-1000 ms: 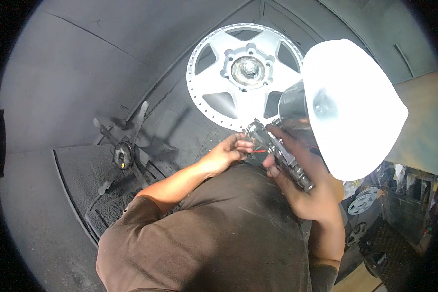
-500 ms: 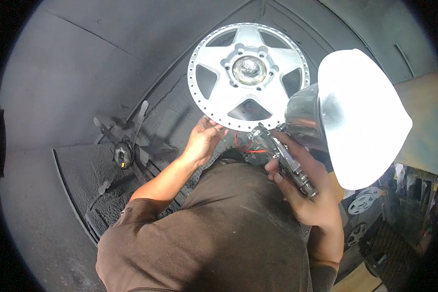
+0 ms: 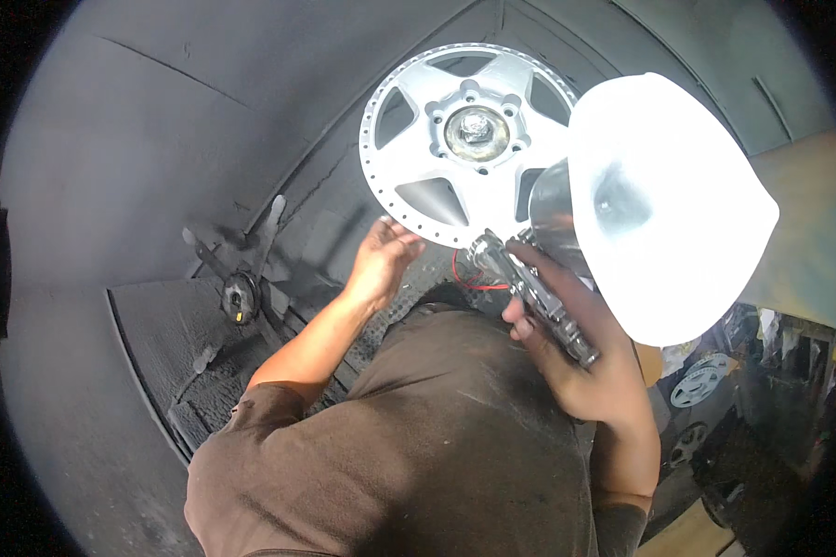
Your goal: The person spray paints a wheel rim with a spray gun while rotating it by hand, flips the rim over, and spray paints the other side.
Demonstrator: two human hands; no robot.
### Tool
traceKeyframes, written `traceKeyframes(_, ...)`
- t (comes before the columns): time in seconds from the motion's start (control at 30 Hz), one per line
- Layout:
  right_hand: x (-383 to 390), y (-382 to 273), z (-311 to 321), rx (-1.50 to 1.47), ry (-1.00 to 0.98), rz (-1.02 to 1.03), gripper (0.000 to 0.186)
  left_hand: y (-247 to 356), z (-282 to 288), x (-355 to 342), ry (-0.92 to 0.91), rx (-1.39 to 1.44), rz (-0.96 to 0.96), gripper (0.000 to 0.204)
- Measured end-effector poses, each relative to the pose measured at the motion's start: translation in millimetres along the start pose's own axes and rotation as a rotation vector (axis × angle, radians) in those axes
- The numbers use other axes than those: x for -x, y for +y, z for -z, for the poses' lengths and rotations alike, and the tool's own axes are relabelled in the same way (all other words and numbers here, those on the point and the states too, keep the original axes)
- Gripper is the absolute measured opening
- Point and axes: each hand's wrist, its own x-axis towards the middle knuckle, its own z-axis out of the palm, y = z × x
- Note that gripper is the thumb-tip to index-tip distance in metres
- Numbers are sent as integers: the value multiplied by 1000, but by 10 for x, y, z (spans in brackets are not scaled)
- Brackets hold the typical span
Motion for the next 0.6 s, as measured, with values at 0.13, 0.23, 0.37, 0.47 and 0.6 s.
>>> traceKeyframes(0.13, -53, 4, -29, 17, 78, 63, 53, 211, 79, -173, -36, 27, -129, 59)
traceKeyframes(0.23, -27, -46, -24, -29, 150, 100, 52, 303, 57, -144, -47, 22, -83, 62)
traceKeyframes(0.37, 53, -69, -15, -40, 154, 25, 54, 194, 4, -70, -84, 34, -44, 64)
traceKeyframes(0.47, 53, -48, -28, -67, 98, -24, 56, 130, -105, 21, -79, 66, -30, 64)
traceKeyframes(0.6, -44, -48, -77, -18, 43, -15, 57, 53, -217, 125, -109, 47, 35, 65)
